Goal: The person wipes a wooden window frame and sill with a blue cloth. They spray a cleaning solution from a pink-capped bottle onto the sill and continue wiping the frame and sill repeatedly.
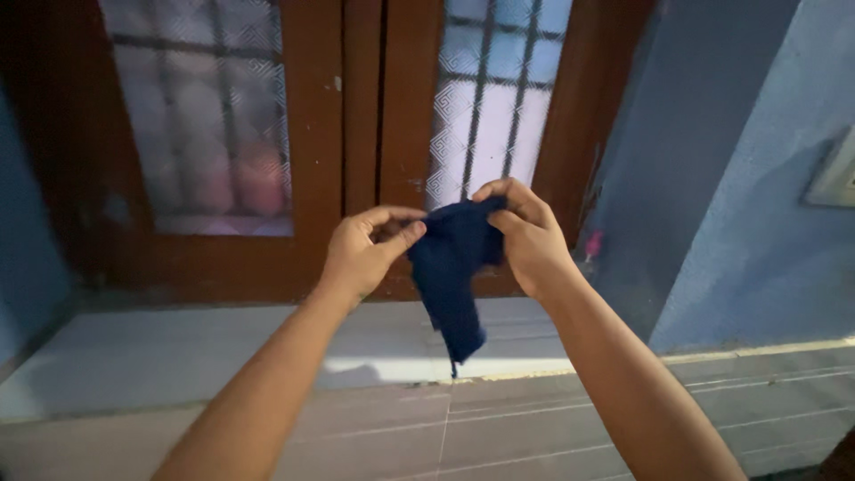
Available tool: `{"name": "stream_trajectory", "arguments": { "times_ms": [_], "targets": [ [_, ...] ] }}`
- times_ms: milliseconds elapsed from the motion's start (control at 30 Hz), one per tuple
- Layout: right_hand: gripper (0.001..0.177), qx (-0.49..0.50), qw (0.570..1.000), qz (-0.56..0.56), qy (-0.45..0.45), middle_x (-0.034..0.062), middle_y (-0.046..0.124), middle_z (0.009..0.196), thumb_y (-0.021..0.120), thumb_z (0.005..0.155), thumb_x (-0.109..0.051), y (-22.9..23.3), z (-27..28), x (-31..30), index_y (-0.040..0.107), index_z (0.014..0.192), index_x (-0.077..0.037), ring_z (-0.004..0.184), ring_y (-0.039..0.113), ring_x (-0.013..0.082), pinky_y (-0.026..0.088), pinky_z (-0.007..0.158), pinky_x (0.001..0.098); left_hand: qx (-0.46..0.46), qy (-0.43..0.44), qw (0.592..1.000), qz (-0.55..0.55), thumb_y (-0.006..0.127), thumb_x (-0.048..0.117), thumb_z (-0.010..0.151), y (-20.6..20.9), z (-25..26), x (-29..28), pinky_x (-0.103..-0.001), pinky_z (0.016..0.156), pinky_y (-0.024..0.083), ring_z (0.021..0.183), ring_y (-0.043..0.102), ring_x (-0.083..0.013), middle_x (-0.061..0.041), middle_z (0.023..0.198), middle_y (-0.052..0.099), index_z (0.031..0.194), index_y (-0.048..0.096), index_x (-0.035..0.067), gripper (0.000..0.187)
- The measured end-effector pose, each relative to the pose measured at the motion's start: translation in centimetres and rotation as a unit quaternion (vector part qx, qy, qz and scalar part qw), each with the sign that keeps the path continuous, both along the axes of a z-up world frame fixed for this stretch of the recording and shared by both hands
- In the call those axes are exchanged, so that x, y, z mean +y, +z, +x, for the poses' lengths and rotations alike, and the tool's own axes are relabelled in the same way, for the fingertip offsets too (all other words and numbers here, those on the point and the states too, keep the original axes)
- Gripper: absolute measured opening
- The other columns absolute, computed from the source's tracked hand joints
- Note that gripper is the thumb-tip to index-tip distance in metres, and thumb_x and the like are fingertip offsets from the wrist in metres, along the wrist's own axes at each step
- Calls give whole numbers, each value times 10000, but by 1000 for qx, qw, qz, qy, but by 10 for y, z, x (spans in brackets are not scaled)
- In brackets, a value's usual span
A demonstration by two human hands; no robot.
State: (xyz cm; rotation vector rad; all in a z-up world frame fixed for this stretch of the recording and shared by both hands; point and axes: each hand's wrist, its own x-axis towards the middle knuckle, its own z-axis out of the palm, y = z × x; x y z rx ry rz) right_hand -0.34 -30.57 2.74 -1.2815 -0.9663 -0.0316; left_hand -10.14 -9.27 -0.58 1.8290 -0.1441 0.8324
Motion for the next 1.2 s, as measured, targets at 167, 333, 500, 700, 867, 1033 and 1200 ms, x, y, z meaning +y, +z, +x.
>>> {"name": "stream_trajectory", "arguments": {
  "times_ms": [167, 333, 500, 700, 867, 1033, 1200],
  "targets": [
    [278, -69, 997, -14, -41, 20, 636, 953, 574, 864, 124, -14, 17, -6, 634, 1041, -81, 898, 593, 103, 474, 809, 244, 52, -116, 987, -96, 764, 179, 889, 0, -12, 7, -248, 897, 516, 996, 656, -95, 0, 1019, 730, 1130, 745, 99, 254],
    [249, -478, 833, -44, -274, 65, 651, 1017, 652, 786, 43, -30, 10, -1, 754, 939, -124, 989, 612, 174, 519, 836, 326, 135, -159, 971, -117, 718, 180, 903, 4, -34, -5, -267, 859, 531, 972, 637, -94, 45, 958, 688, 1146, 644, 189, 255],
    [207, -137, 953, -133, -235, 116, 656, 820, 611, 1004, -138, -53, -25, 0, 727, 1166, -86, 744, 614, 243, 482, 622, 370, 128, -175, 966, -139, 707, 207, 925, 9, -47, -16, -300, 785, 571, 854, 650, -92, 38, 917, 673, 1139, 739, 153, 224],
    [289, 34, 999, -15, -23, 63, 646, 794, 646, 1001, -236, -73, -55, 2, 660, 1185, -13, 695, 618, 145, 511, 601, 301, 110, -152, 974, -130, 726, 191, 906, 8, -53, -14, -290, 787, 581, 859, 695, -104, -15, 981, 767, 1142, 789, 131, 252],
    [385, 41, 996, -28, -76, 39, 663, 831, 698, 924, -215, -79, -61, 10, 635, 1238, 0, 757, 619, 125, 523, 680, 296, 111, -132, 980, -101, 746, 85, 887, 14, -61, -17, -330, 774, 543, 867, 685, -152, -53, 1006, 763, 1181, 777, 103, 296],
    [472, 282, 953, -106, -23, 125, 745, 853, 578, 956, -317, -85, -63, 17, 545, 1349, -57, 811, 737, 218, 590, 807, 371, 96, -51, 992, 65, 631, 2, 844, 24, -66, -26, -264, 929, 557, 1023, 715, -119, -31, 1164, 776, 1238, 747, 143, 434],
    [521, 284, 955, 58, 57, 115, 700, 1011, 611, 952, -247, -93, -61, 20, 515, 1416, -31, 909, 702, 223, 584, 886, 428, 80, 14, 989, 124, 571, -8, 794, 26, -65, -36, -294, 925, 569, 1018, 738, -180, -87, 1199, 774, 1300, 711, 202, 566]
  ]
}}
